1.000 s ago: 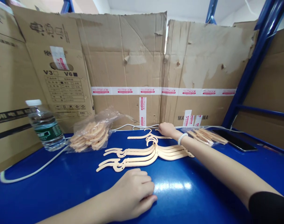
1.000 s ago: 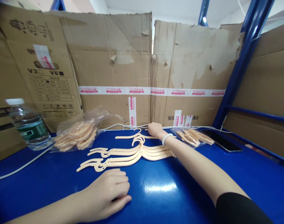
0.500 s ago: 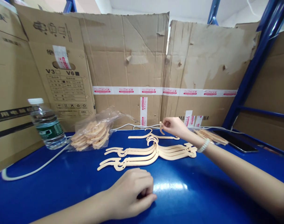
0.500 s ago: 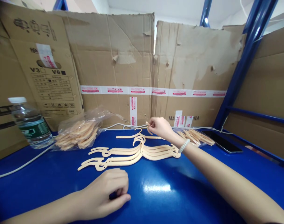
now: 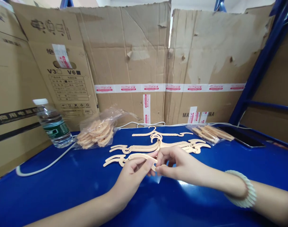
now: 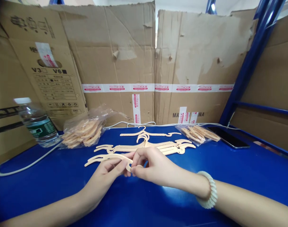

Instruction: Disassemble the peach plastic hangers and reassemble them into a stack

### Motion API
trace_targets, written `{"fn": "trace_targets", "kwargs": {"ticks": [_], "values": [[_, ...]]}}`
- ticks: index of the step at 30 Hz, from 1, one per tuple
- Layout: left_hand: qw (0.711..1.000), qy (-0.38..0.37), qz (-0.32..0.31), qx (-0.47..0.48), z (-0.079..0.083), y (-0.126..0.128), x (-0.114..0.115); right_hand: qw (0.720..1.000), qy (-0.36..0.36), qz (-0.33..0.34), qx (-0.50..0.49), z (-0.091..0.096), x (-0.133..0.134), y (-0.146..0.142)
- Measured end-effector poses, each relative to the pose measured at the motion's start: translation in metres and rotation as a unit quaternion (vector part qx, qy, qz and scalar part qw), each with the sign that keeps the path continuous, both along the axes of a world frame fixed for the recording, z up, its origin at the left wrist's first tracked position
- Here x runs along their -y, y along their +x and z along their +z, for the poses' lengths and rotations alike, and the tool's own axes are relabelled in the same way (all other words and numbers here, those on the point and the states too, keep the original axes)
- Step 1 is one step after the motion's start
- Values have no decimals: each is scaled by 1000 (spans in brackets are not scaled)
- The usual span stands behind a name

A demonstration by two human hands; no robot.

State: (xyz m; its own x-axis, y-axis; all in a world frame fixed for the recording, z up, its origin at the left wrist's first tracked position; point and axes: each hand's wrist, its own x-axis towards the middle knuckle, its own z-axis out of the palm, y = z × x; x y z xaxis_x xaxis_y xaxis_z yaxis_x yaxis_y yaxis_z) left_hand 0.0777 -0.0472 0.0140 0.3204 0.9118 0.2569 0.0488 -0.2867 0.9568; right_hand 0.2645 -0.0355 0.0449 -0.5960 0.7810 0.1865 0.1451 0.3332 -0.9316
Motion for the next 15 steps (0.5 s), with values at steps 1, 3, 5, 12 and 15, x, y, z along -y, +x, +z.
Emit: {"fn": "trace_targets", "kwargs": {"ticks": [1,3,5,12,15], "values": [[1000,-8,15,8,1,0,1,1000,12,-10,9,-2,-1,-1],[998,-30,37,30,1,0,0,999,20,-32,25,-3,-6,-3],[995,-52,52,61,1,0,-1,998,21,-42,36,-2,-13,-1],[981,-125,45,143,-1,-1,-6,961,166,-120,183,16,-55,21],[980,-132,36,145,-4,-1,-6,921,239,-160,265,14,-82,35]]}}
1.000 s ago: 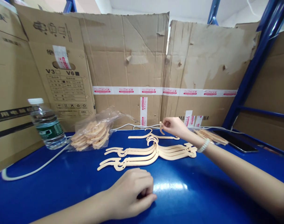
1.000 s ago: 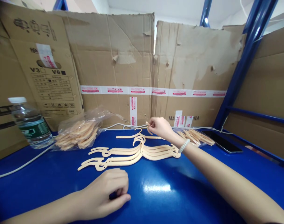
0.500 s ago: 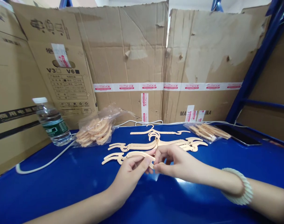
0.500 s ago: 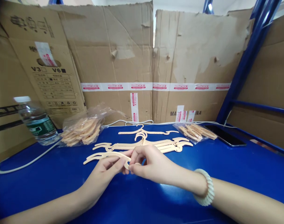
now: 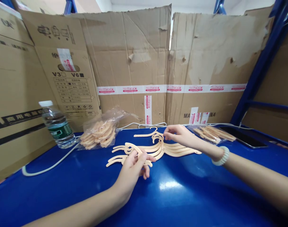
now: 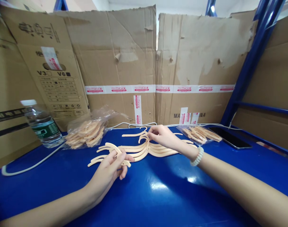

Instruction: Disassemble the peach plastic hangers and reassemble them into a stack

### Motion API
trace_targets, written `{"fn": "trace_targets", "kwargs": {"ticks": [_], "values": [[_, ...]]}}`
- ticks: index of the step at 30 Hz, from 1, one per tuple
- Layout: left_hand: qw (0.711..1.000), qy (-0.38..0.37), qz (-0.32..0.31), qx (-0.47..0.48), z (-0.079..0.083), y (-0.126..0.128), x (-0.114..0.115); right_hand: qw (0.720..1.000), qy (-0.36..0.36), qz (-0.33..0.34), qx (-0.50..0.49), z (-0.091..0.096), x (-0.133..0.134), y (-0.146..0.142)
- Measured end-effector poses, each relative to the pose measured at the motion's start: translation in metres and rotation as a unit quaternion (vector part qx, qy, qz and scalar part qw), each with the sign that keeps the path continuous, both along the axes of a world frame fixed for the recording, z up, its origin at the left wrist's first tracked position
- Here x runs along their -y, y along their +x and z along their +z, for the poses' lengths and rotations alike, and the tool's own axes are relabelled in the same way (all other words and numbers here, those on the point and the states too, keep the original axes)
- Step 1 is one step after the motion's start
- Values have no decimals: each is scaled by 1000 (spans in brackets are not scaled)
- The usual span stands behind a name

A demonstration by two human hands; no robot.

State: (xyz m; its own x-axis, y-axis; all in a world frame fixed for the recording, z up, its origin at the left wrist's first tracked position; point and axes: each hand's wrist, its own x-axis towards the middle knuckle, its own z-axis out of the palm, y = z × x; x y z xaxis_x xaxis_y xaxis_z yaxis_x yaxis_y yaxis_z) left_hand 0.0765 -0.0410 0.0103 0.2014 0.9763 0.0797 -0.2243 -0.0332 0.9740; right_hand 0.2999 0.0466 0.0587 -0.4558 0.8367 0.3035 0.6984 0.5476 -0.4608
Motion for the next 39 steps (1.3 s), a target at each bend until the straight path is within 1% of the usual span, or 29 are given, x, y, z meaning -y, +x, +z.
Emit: {"fn": "trace_targets", "kwargs": {"ticks": [2,5,7,9,13,18,21,24,27,31,33,36,38,39], "values": [[1000,5,6,-9,-1,0,-1,998,29,-24,52,-8,-18,8],[999,2,40,-30,-2,-1,-5,990,49,-54,120,-25,-39,15],[998,-5,55,-30,-3,-1,-8,985,54,-71,150,-34,-48,16],[998,-10,60,-22,-2,-2,-9,980,53,-85,170,-38,-53,15],[997,-16,71,-2,0,-3,-9,977,32,-101,188,-34,-57,11],[996,-31,83,10,3,-3,-7,984,15,-89,153,-17,-57,12],[996,-35,76,8,3,-3,-6,991,5,-77,108,-1,-51,18],[997,-34,66,14,5,-2,-5,996,10,-68,62,14,-39,26],[997,-34,56,37,10,-2,-3,997,33,-58,30,20,-23,36],[994,-57,45,77,17,-4,0,997,65,-49,9,13,4,50],[994,-66,24,78,20,-6,0,996,87,-34,5,8,17,55],[997,-46,-26,52,25,-13,-4,994,111,-7,-14,2,34,58],[998,-27,-36,36,26,-21,-9,993,110,2,-38,-3,40,57],[999,-21,-30,32,26,-25,-11,993,111,6,-51,-7,42,56]]}}
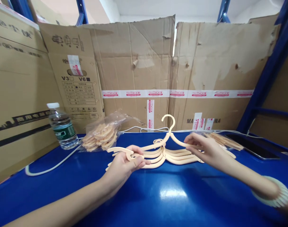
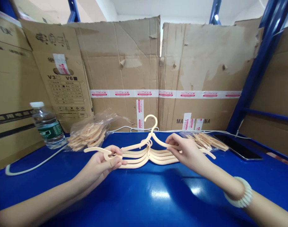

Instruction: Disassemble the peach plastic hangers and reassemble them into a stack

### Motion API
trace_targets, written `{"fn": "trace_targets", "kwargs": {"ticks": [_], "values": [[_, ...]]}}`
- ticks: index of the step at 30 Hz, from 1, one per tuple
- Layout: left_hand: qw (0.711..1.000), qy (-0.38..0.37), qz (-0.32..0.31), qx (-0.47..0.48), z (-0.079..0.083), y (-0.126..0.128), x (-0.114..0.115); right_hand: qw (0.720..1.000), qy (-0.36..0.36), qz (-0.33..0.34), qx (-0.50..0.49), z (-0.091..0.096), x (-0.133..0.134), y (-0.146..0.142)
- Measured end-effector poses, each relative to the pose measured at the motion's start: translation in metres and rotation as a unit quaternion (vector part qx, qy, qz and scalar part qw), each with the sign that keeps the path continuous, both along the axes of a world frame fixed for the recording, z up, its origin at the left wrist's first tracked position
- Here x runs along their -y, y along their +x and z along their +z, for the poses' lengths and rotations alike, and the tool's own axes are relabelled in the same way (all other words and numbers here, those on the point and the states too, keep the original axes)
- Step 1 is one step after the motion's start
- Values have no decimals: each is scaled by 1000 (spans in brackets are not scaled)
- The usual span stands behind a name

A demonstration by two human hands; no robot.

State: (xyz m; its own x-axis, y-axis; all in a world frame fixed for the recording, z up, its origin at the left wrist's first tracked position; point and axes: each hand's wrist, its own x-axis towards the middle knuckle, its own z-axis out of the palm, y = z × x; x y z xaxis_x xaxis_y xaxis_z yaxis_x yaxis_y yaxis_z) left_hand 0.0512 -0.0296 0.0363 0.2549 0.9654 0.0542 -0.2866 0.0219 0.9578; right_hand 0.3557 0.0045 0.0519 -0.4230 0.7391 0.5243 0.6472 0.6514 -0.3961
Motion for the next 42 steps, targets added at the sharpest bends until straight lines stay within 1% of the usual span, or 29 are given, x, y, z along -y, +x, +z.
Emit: {"fn": "trace_targets", "kwargs": {"ticks": [5,7,9,14,16,18,21,24,27,33,36,42], "values": [[1000,3,23,-6,-5,-21,-2,999,-4,11,-47,-25,2,-5],[999,0,33,0,-6,-25,-1,999,-12,8,-50,-32,4,-5],[999,5,35,5,-8,-25,-3,999,-2,2,-46,-35,9,-2],[1000,10,17,21,-12,-22,-8,995,93,-14,-32,-31,18,4],[999,1,15,46,-12,-21,-7,993,115,-16,-33,-29,18,4],[997,-20,4,77,-12,-21,-5,992,122,-11,-38,-29,18,3],[992,-49,-31,111,-11,-22,-4,991,123,4,-47,-29,17,1],[989,-59,-57,127,-11,-23,-4,991,125,7,-51,-29,17,1],[988,-60,-67,128,-10,-23,-3,990,130,10,-47,-29,17,1],[989,-72,-61,118,-8,-21,-2,991,135,0,-26,-35,16,4],[989,-79,-56,110,-9,-21,-2,988,150,-2,-22,-37,15,5],[992,-93,-15,85,-13,-21,-3,981,196,-1,-4,-36,15,2]]}}
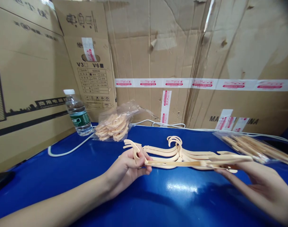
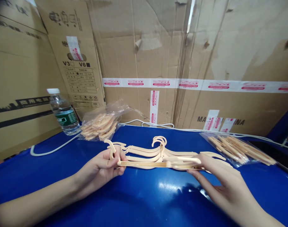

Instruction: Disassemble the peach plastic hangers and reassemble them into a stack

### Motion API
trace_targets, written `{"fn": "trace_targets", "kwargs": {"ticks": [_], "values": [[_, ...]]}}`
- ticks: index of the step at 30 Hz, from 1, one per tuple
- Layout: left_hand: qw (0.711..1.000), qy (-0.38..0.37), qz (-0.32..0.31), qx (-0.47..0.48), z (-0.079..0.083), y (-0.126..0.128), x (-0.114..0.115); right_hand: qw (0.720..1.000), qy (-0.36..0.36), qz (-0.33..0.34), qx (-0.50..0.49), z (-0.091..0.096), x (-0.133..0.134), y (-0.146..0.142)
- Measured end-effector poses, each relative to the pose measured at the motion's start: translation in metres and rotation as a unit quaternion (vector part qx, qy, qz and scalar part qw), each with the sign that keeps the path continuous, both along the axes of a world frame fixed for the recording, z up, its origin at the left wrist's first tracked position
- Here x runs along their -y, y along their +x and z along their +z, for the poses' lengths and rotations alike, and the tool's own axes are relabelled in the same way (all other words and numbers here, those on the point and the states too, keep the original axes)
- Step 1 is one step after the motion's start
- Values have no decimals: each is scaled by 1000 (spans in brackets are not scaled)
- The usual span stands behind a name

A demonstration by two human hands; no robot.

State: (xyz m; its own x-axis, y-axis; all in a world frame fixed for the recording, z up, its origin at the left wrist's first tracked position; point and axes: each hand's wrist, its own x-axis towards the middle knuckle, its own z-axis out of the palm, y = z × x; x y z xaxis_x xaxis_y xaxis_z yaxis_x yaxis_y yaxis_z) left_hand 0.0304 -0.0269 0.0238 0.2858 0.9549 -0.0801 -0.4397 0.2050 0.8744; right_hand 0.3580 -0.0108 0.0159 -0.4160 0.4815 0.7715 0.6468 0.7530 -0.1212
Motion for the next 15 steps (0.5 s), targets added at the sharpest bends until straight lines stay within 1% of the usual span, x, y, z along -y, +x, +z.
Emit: {"fn": "trace_targets", "kwargs": {"ticks": [2,5,9,15], "values": [[1000,-2,17,-9,-1,0,0,1000,6,3,14,1,2,-3],[999,-2,40,-26,-2,1,-1,1000,-9,11,27,2,5,-7],[997,2,55,-45,-3,1,0,999,-17,26,12,2,7,-9],[995,13,82,-54,-2,2,2,996,-74,47,-12,-2,6,-7]]}}
